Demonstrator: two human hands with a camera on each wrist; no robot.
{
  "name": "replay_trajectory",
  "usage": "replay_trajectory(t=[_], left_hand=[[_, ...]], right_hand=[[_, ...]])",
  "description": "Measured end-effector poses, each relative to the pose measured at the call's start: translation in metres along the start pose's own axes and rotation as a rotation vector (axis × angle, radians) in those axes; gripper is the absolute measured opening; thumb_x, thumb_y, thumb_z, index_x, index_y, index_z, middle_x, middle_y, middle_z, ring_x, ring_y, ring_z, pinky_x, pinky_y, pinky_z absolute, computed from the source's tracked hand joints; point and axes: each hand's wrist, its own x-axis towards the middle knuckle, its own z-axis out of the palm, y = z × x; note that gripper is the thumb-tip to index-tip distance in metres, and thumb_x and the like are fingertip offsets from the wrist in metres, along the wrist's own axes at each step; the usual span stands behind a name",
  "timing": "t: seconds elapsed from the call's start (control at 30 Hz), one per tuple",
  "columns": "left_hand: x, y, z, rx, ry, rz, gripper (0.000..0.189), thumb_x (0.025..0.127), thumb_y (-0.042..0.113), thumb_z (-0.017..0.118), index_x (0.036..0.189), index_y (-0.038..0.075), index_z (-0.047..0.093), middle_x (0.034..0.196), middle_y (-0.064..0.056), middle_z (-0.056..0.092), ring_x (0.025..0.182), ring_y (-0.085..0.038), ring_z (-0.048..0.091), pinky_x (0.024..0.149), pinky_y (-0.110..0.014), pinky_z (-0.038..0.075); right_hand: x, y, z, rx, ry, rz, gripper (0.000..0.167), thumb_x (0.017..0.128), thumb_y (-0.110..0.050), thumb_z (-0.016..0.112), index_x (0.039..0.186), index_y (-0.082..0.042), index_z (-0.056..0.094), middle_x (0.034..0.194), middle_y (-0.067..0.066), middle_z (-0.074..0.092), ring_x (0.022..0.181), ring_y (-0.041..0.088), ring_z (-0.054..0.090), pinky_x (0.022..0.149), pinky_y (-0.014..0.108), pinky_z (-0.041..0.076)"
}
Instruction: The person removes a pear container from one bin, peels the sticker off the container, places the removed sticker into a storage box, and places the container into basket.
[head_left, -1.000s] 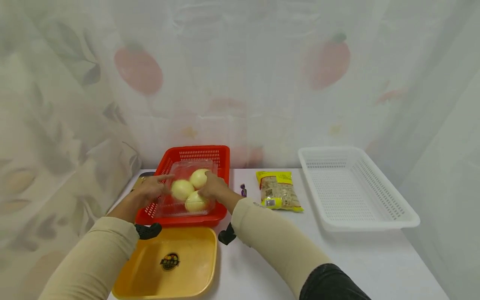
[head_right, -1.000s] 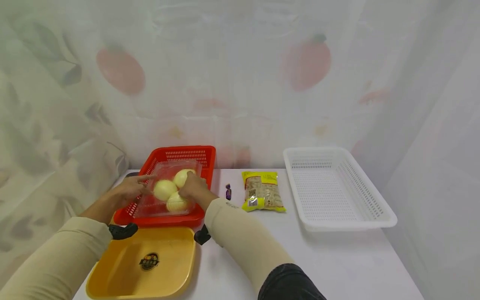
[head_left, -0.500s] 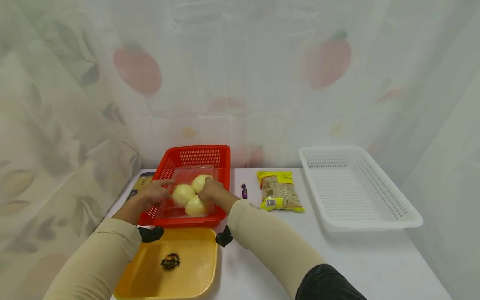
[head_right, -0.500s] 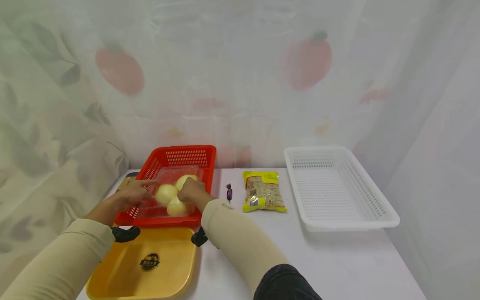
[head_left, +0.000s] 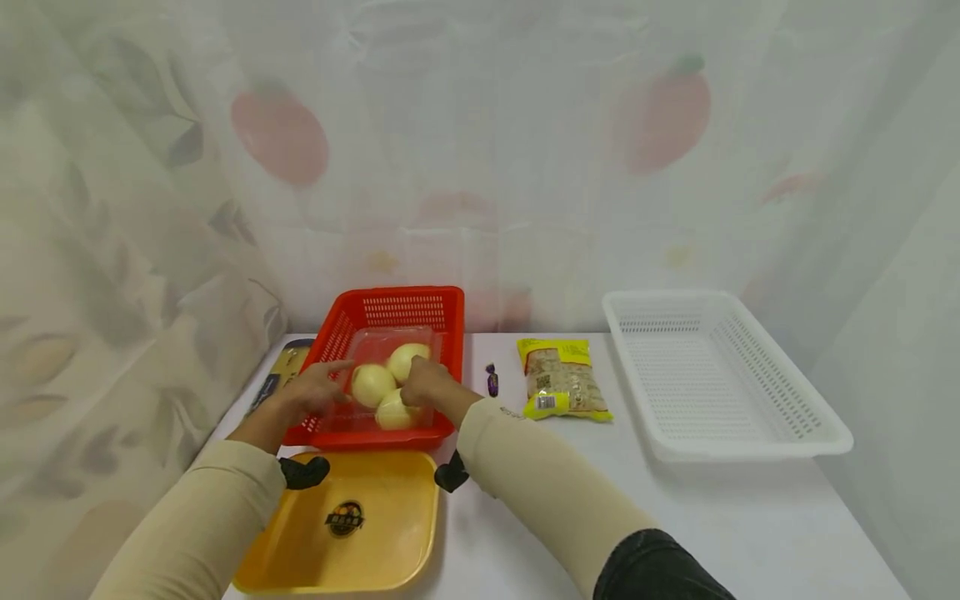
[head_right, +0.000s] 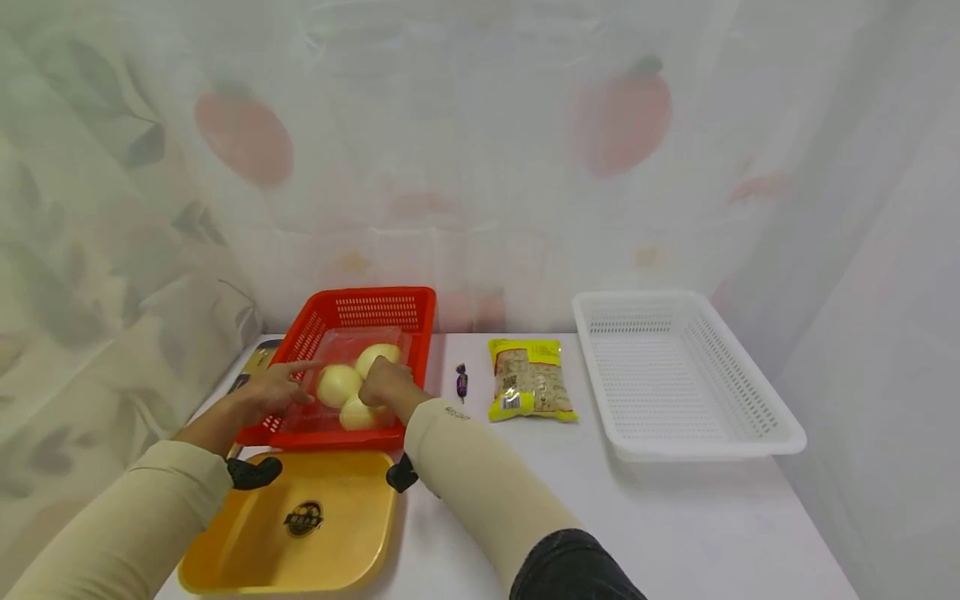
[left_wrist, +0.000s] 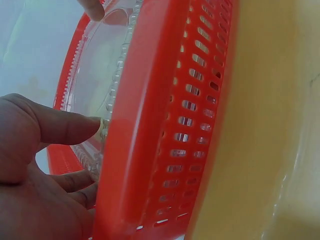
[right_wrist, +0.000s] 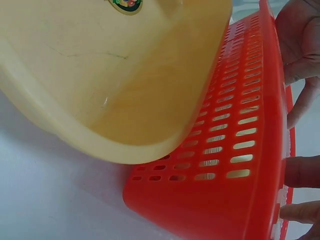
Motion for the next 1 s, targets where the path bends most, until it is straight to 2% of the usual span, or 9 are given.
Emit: replay_trajectory(t=[0.2, 0.37, 0.43, 0.5, 0.67, 0.73, 0.9, 1.0], left_hand=[[-0.006, 0.003, 0.0, 0.031, 0.009, 0.005, 0.072, 0.088, -0.002, 0.061, 0.151, 0.004, 0.028, 0.122, -0.027, 0.042, 0.054, -0.019, 0.043, 0.051, -0.032, 0.045], [-0.011, 0.005, 0.0, 0.042, 0.012, -0.011, 0.073, 0.088, 0.002, 0.064, 0.152, 0.005, 0.027, 0.125, -0.027, 0.039, 0.059, -0.023, 0.047, 0.057, -0.037, 0.05], [-0.012, 0.005, -0.001, 0.032, 0.009, -0.011, 0.074, 0.089, 0.002, 0.063, 0.152, 0.005, 0.026, 0.123, -0.026, 0.042, 0.058, -0.026, 0.05, 0.059, -0.04, 0.052], [-0.013, 0.006, -0.002, 0.023, 0.009, -0.004, 0.073, 0.089, 0.001, 0.063, 0.152, 0.006, 0.026, 0.112, -0.024, 0.049, 0.057, -0.027, 0.052, 0.06, -0.041, 0.053], [-0.019, 0.01, -0.005, 0.038, 0.04, 0.019, 0.074, 0.088, 0.001, 0.064, 0.152, 0.004, 0.027, 0.093, -0.018, 0.053, 0.071, -0.033, 0.055, 0.066, -0.044, 0.055], [-0.022, 0.012, -0.006, 0.056, 0.055, 0.025, 0.075, 0.087, 0.002, 0.065, 0.152, 0.004, 0.027, 0.097, -0.019, 0.052, 0.073, -0.033, 0.053, 0.067, -0.044, 0.054], [-0.027, 0.016, -0.008, 0.099, 0.068, 0.036, 0.077, 0.089, 0.007, 0.066, 0.153, 0.003, 0.023, 0.096, -0.019, 0.049, 0.065, -0.026, 0.049, 0.064, -0.04, 0.052], [-0.032, 0.02, -0.009, 0.11, 0.071, 0.051, 0.079, 0.089, 0.009, 0.067, 0.153, 0.005, 0.021, 0.108, -0.025, 0.048, 0.068, -0.027, 0.049, 0.066, -0.041, 0.052]], right_hand=[[-0.005, 0.001, -0.002, 0.089, -0.002, 0.005, 0.07, 0.078, -0.02, 0.078, 0.14, -0.006, 0.047, 0.118, 0.007, 0.06, 0.093, 0.021, 0.054, 0.077, 0.029, 0.049], [-0.009, 0.003, -0.004, 0.156, 0.015, -0.004, 0.072, 0.077, -0.02, 0.079, 0.14, -0.006, 0.046, 0.122, 0.01, 0.06, 0.105, 0.024, 0.055, 0.084, 0.032, 0.049], [-0.01, 0.003, -0.005, 0.172, 0.02, -0.006, 0.073, 0.077, -0.021, 0.079, 0.141, -0.006, 0.046, 0.124, 0.01, 0.059, 0.109, 0.025, 0.054, 0.085, 0.033, 0.049], [-0.012, 0.003, -0.006, 0.186, 0.018, -0.011, 0.073, 0.077, -0.022, 0.079, 0.141, -0.007, 0.046, 0.128, 0.009, 0.057, 0.113, 0.026, 0.053, 0.088, 0.034, 0.048], [-0.018, 0.003, -0.013, 0.224, -0.001, -0.04, 0.076, 0.079, -0.023, 0.078, 0.144, -0.008, 0.043, 0.136, 0.009, 0.052, 0.119, 0.027, 0.05, 0.093, 0.037, 0.046], [-0.02, 0.003, -0.015, 0.238, -0.004, -0.051, 0.076, 0.079, -0.024, 0.078, 0.145, -0.008, 0.043, 0.137, 0.01, 0.051, 0.119, 0.027, 0.05, 0.094, 0.037, 0.046], [-0.027, 0.005, -0.021, 0.256, -0.028, -0.059, 0.076, 0.081, -0.028, 0.077, 0.146, -0.011, 0.042, 0.14, 0.009, 0.048, 0.117, 0.027, 0.051, 0.095, 0.04, 0.046], [-0.034, 0.006, -0.027, 0.3, -0.062, -0.057, 0.076, 0.082, -0.028, 0.076, 0.147, -0.013, 0.041, 0.139, 0.01, 0.049, 0.109, 0.027, 0.054, 0.089, 0.043, 0.05]])
